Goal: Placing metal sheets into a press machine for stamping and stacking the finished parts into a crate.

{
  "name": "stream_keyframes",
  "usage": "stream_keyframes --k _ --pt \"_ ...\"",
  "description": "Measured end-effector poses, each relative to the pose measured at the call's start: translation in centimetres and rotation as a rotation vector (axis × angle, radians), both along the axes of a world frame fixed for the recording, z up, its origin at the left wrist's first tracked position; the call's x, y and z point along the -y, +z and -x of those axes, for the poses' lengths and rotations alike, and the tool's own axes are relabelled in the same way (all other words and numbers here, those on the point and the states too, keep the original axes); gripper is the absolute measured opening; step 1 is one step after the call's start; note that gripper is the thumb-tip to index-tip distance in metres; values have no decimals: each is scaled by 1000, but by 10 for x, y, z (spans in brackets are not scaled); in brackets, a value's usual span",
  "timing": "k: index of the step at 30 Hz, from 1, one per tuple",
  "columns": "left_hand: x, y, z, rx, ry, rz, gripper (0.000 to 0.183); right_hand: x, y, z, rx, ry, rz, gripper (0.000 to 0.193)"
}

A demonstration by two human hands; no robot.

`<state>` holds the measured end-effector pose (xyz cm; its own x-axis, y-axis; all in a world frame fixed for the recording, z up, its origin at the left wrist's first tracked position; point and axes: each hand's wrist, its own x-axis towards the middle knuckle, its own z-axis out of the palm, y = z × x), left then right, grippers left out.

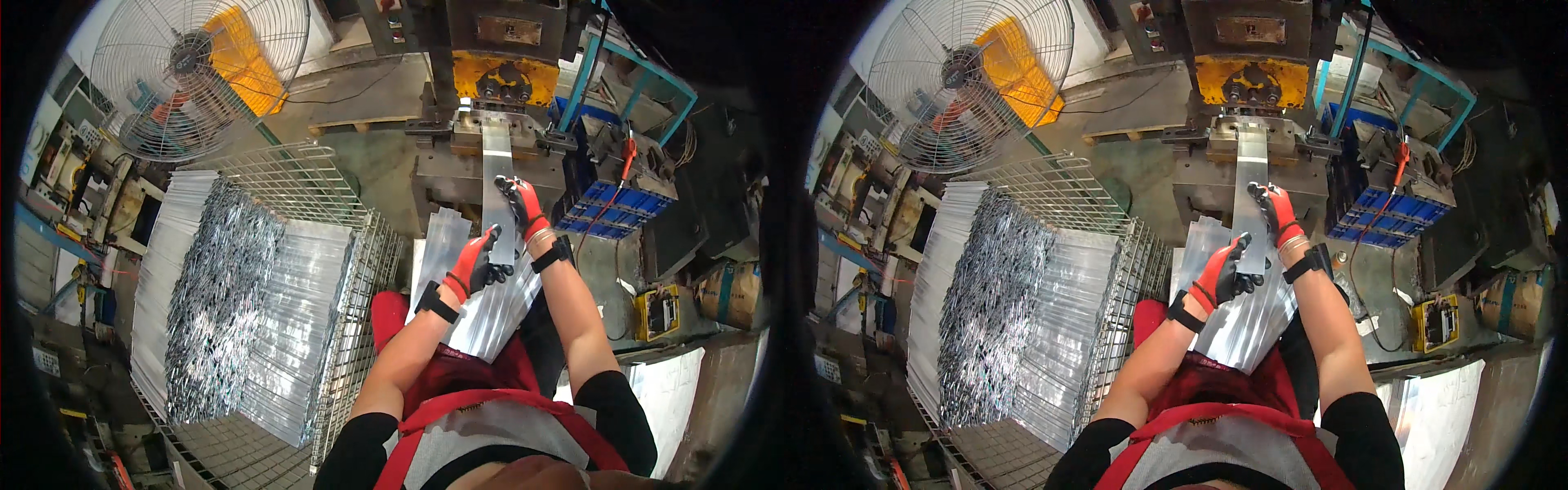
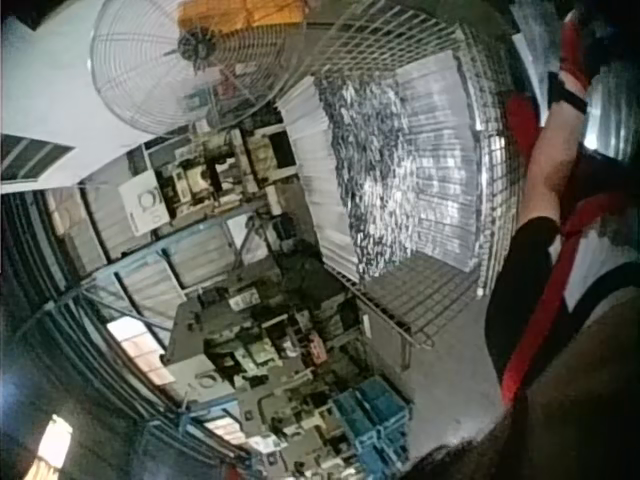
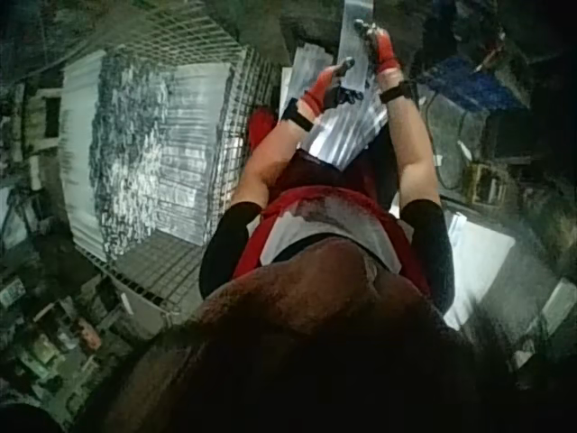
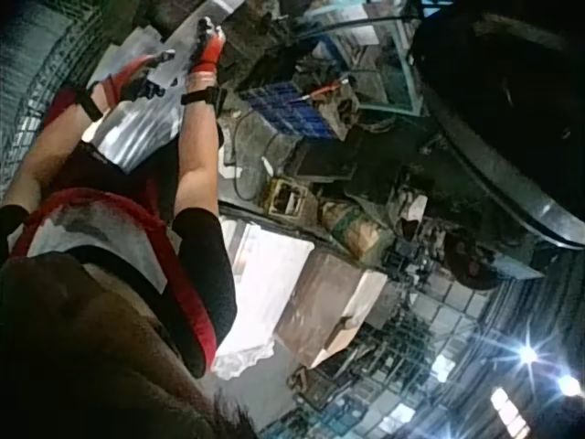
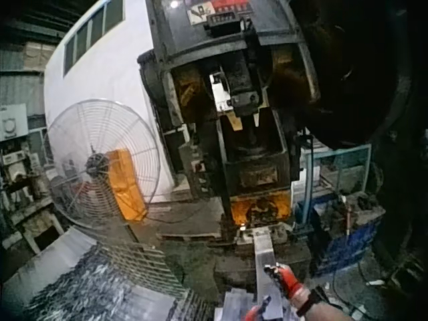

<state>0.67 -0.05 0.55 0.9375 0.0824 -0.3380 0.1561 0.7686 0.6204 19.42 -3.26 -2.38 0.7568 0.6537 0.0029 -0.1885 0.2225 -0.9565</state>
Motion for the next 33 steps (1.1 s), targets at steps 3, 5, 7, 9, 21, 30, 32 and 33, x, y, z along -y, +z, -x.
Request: stream_keyframes --k 3,5,7,9,21,30,32,33 --pt "3 -4 -1 -45 103 -83 36 1 7 9 22 27 -66 15" --pt "6 -1 0 -81 104 -88 33 2 3 8 25 5 -83 15" --pt "5 -1 -1 -62 92 -78 33 0 6 10 -1 -21 -65 14" --pt "7 4 -3 -89 109 -88 32 1 1 0 19 -5 -21 15" --pt "6 4 -4 -89 120 -92 33 2 12 6 -18 -3 -46 13" --pt "6 -2 -4 -75 111 -85 36 2 -1 -1 8 0 -10 15" --pt "6 -6 -5 -87 115 -94 37 4 -4 -3 20 -24 115 15" --pt "6 -6 -4 -103 130 -102 38 4 0 -1 25 -31 159 14"
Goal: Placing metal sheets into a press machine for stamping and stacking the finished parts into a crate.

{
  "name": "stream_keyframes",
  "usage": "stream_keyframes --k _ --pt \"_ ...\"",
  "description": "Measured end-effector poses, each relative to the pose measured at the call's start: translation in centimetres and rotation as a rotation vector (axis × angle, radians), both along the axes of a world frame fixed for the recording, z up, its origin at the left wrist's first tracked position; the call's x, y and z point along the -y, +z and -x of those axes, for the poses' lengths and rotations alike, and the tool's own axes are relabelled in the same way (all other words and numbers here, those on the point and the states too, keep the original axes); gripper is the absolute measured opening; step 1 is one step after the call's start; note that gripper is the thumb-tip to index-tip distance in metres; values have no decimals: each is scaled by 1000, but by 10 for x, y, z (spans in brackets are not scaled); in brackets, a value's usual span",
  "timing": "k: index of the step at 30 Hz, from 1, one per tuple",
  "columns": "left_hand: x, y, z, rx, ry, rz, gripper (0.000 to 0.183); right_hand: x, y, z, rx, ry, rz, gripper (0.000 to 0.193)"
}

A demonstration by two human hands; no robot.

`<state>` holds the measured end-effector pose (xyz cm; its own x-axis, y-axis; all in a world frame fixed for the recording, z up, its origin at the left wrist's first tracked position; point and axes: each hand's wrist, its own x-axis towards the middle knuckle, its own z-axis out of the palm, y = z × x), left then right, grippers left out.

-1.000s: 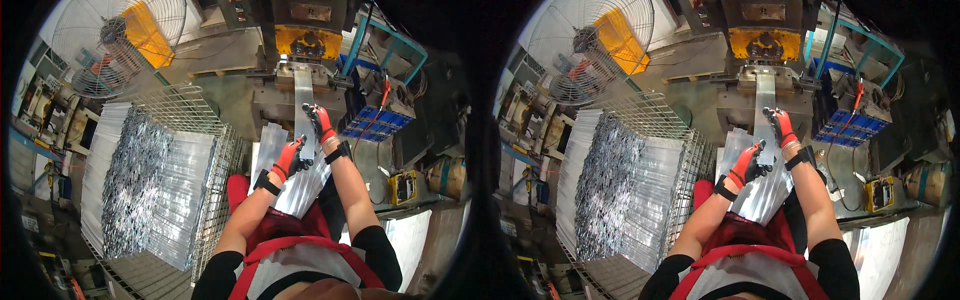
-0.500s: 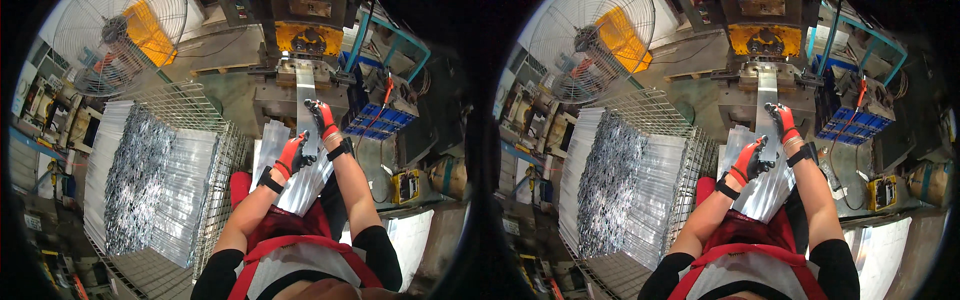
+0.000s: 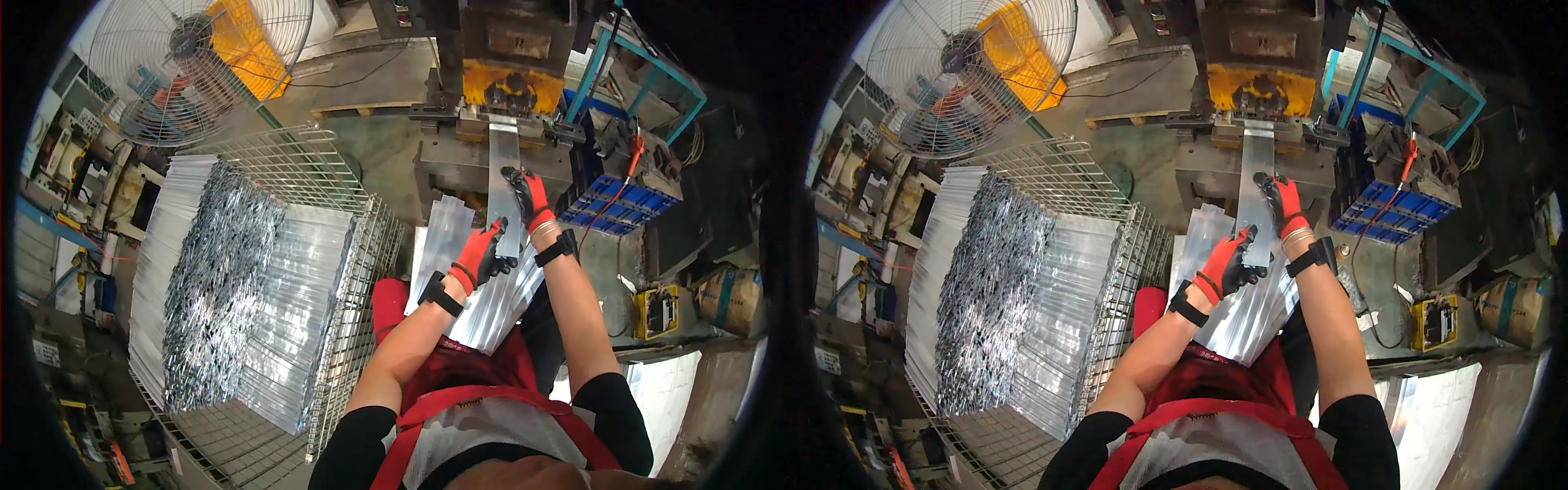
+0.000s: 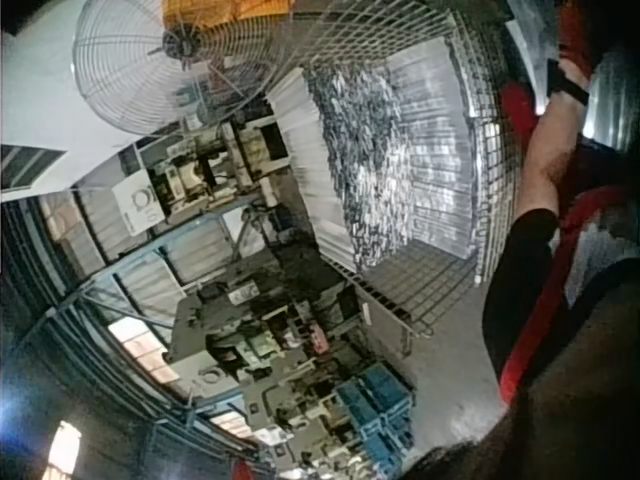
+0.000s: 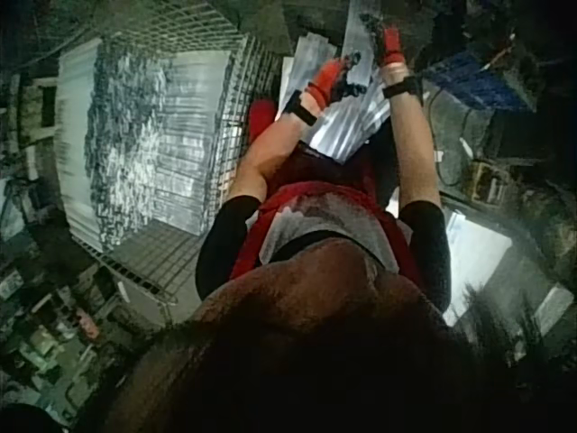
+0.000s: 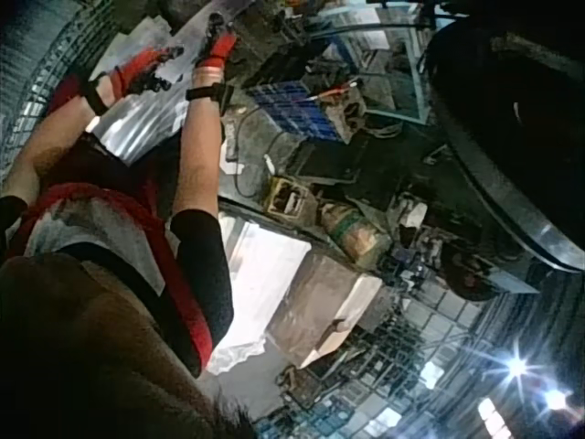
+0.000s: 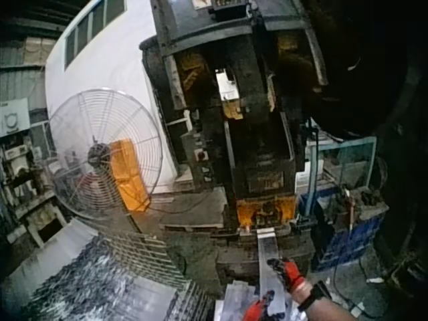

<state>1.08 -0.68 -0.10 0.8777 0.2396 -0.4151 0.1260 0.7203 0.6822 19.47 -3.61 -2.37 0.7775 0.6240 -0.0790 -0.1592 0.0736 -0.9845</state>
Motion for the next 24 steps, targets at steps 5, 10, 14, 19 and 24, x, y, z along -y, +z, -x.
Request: stream_keyframes --k 5,10,14,19,24 --pt "2 7 -4 -19 -11 -19 38 -1 -10 -8 -30 28 -266 14" --pt "-8 -15 2 155 -87 -11 31 -3 -3 5 -12 36 -243 17" --pt "-12 7 35 53 -239 -181 32 39 17 24 166 25 39 45" --pt "-31 53 81 -193 -330 -1471 26 82 106 78 1591 -89 542 81" --pt "-44 76 81 -114 60 -1952 44 92 81 61 1562 289 583 40"
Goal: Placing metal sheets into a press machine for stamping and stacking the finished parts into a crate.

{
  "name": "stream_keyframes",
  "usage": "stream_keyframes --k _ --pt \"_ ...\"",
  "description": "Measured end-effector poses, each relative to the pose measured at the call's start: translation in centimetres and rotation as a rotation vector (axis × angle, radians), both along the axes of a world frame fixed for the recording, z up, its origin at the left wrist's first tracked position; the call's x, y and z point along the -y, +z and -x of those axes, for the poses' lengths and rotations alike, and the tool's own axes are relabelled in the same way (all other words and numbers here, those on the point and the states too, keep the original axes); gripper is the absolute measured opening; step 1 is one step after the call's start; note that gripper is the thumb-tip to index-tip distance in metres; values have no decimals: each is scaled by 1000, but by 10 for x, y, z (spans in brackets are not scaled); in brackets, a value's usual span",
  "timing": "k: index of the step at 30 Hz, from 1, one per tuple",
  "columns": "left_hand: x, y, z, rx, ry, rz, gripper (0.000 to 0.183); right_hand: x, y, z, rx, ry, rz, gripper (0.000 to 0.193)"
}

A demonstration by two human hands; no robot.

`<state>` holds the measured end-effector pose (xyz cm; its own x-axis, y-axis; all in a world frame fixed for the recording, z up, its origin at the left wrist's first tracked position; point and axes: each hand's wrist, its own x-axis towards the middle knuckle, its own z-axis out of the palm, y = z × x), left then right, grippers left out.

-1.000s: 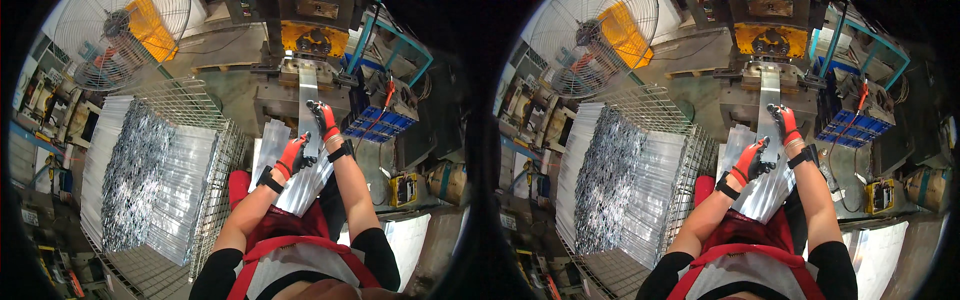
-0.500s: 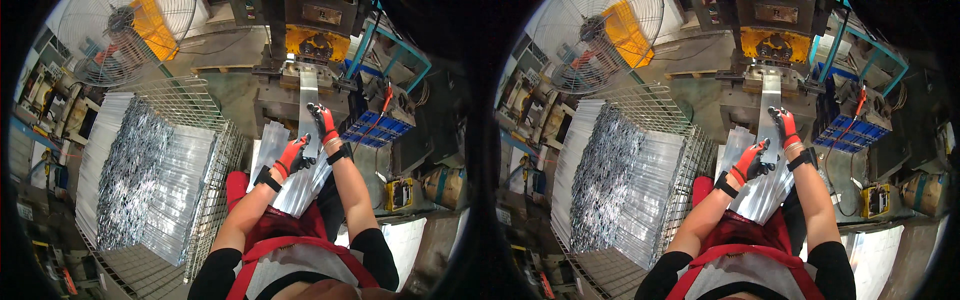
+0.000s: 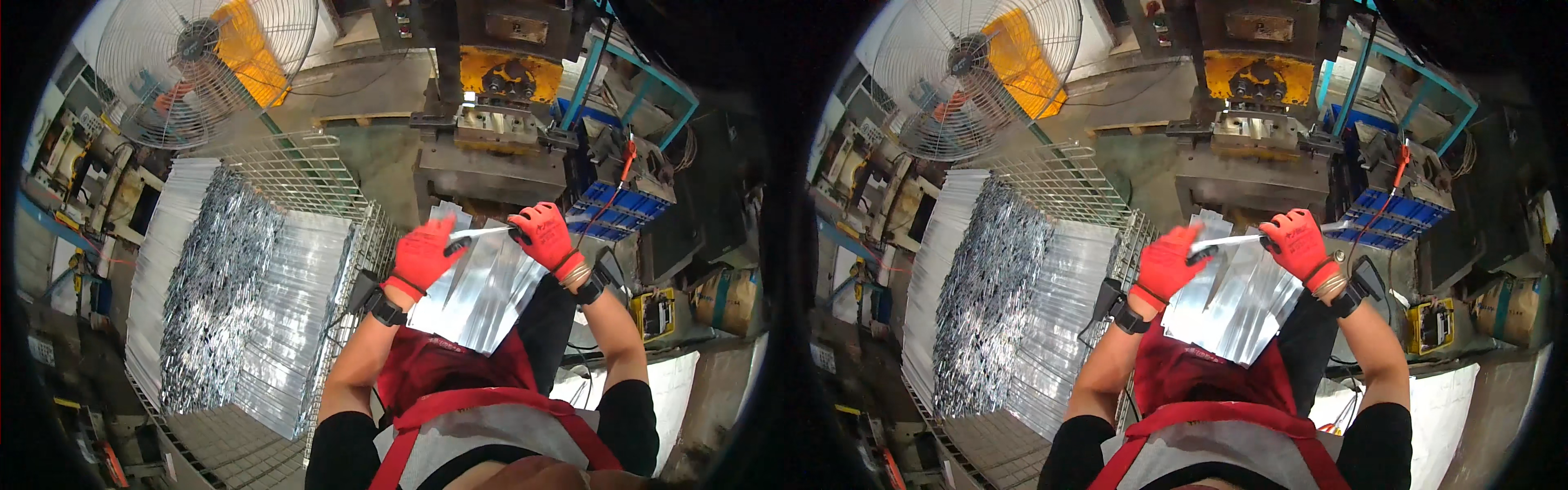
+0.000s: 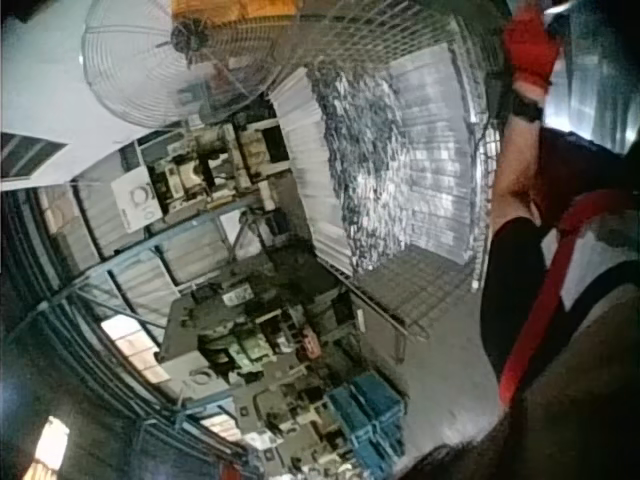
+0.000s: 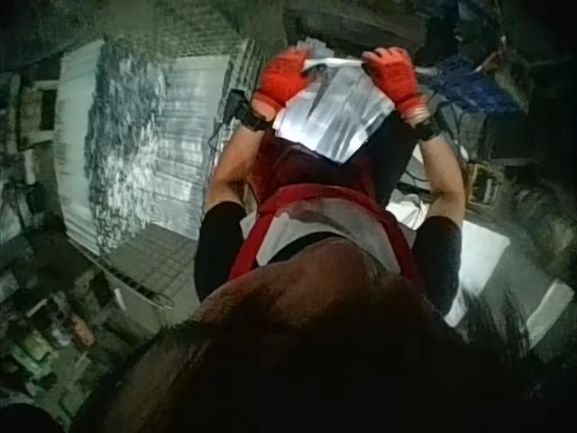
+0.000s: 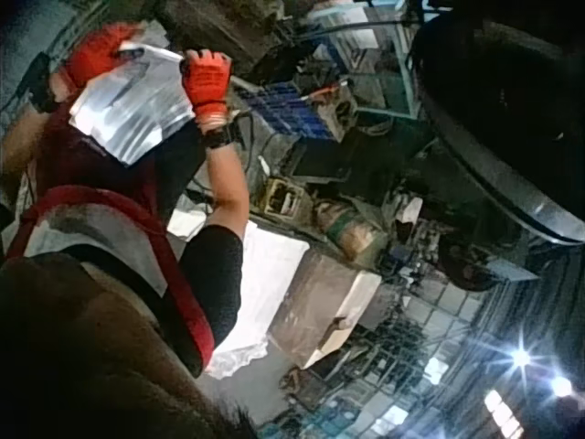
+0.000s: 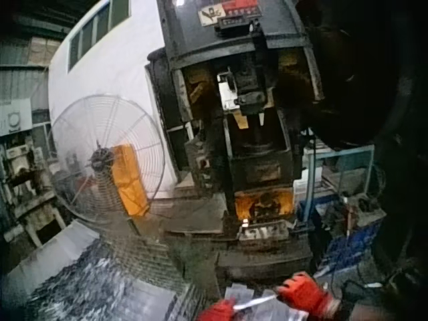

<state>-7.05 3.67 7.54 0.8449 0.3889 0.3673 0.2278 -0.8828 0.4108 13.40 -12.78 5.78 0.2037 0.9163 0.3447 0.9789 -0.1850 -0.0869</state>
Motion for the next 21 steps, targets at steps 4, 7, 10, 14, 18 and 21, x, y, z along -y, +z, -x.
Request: stream_keyframes --k 4,7,10,14,18,21 --pt "-10 -9 -15 533 246 44 55 -5 -14 -10 -491 -180 -249 20" --pt "-3 -82 -29 245 32 1250 47 -33 -42 -36 -968 -223 -511 21" --pt "28 -120 -49 165 -255 1864 46 -60 -79 -67 -1193 -269 -620 18" --pt "46 -92 -59 52 -330 2229 45 -87 -70 -70 -1416 -305 -596 14" --pt "37 -81 -82 91 -288 2095 36 -105 -78 -82 -1669 -121 -729 11" --pt "37 -70 -83 86 -252 2029 34 -107 -90 -95 -1712 1 -796 10"
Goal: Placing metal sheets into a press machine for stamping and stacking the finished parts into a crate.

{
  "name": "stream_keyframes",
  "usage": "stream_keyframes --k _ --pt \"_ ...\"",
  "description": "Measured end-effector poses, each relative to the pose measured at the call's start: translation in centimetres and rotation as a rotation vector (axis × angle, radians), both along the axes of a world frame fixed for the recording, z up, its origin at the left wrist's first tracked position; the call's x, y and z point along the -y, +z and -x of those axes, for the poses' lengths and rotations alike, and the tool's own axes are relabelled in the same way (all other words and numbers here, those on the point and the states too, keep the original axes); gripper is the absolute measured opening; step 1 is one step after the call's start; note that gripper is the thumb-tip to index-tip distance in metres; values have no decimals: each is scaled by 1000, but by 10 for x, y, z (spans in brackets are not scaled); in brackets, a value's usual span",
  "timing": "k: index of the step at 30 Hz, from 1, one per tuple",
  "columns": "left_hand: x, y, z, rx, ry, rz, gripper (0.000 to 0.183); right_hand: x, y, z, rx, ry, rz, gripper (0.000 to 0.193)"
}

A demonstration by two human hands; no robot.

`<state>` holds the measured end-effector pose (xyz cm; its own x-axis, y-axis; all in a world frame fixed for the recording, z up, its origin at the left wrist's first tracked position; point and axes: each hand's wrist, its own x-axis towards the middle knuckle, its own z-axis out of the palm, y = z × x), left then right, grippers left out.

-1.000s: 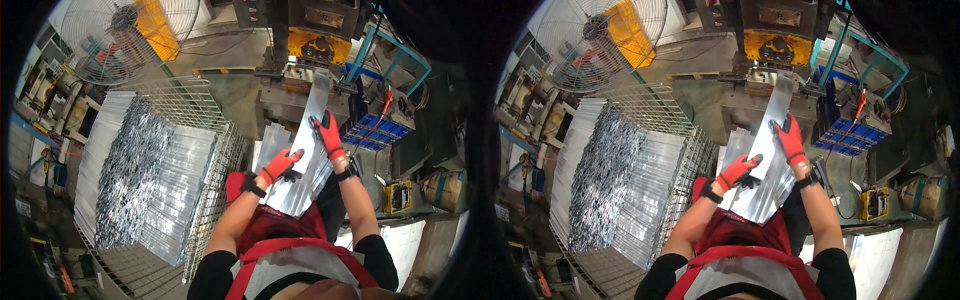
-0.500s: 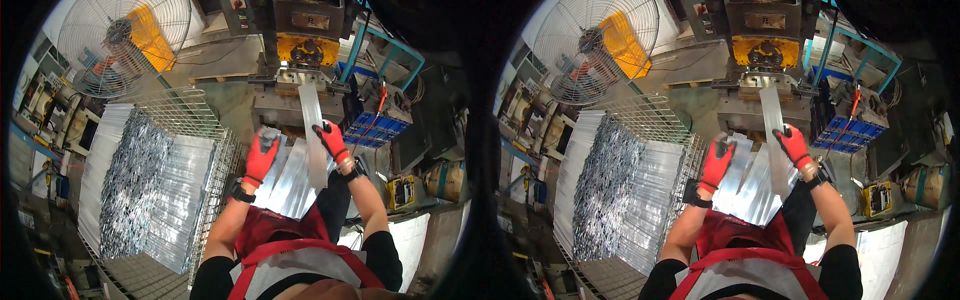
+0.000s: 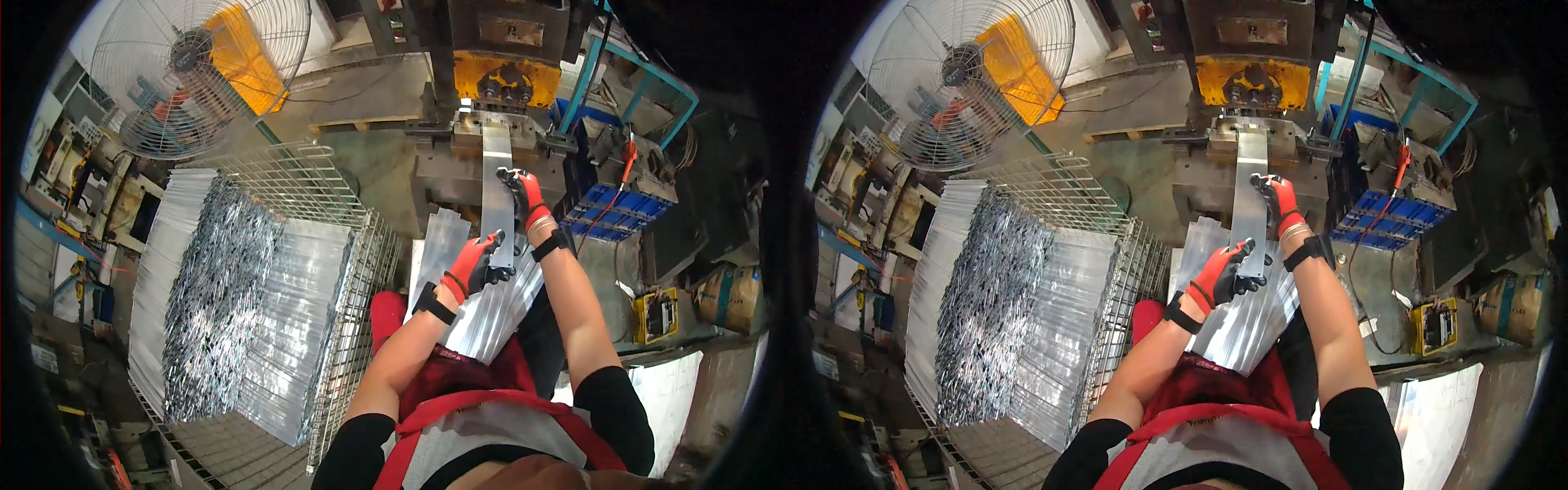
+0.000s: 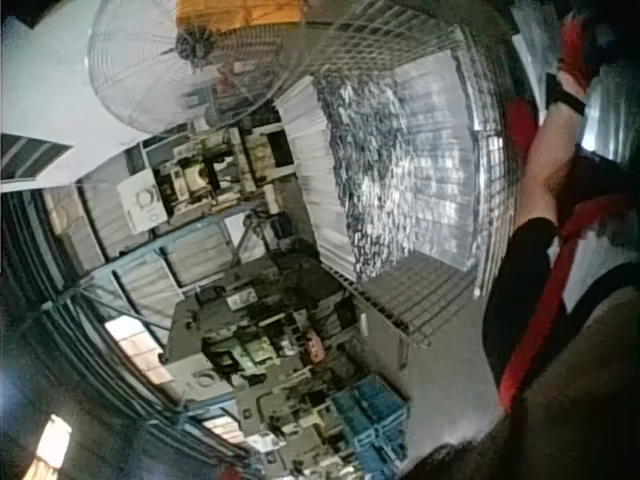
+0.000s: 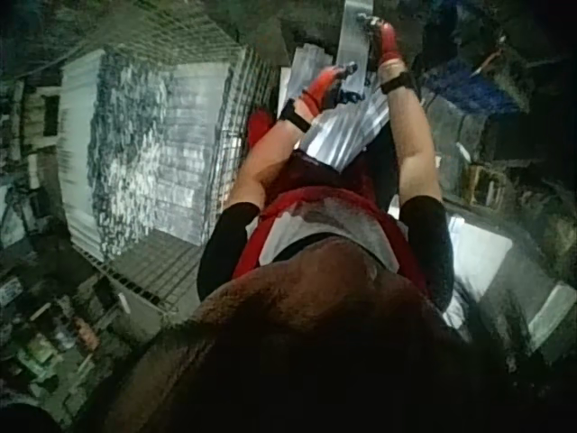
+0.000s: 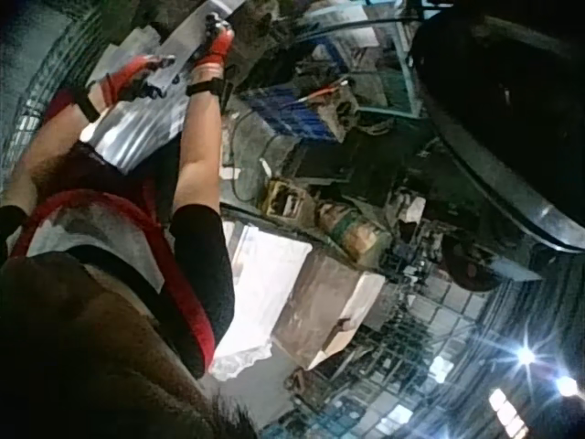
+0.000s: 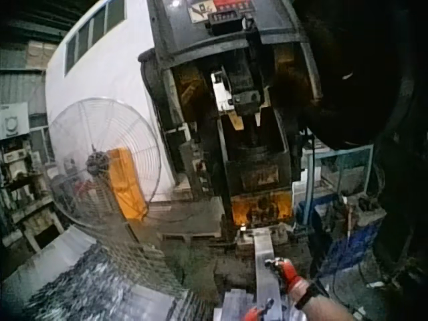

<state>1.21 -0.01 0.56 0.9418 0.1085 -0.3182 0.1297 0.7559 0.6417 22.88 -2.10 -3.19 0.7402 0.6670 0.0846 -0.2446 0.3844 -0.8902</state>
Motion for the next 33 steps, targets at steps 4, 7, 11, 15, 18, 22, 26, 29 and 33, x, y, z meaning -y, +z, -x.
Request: stream_keyframes --k 4,7,11,15,18,22,26,29,33 --pt "-1 -9 3 24 29 -4 33 2 19 19 -135 10 105 11" --pt "2 -1 2 2 25 -17 32 4 11 10 -18 -11 161 10" --pt "2 2 4 30 21 -19 32 1 6 8 -32 -14 87 8" --pt "1 -2 4 13 -1 -44 32 4 13 14 -28 -7 123 9" --pt "1 -3 4 14 23 -33 33 7 31 22 -45 -34 243 10" --pt "3 2 3 -38 23 -66 35 5 33 23 -115 -64 308 10" --pt "2 -11 0 37 48 -49 37 -1 14 11 -5 -63 130 9" --pt "-7 -36 4 142 -112 -80 37 6 4 -1 49 -8 97 12" --pt "17 -9 25 118 19 31 36 28 0 15 223 7 62 24"
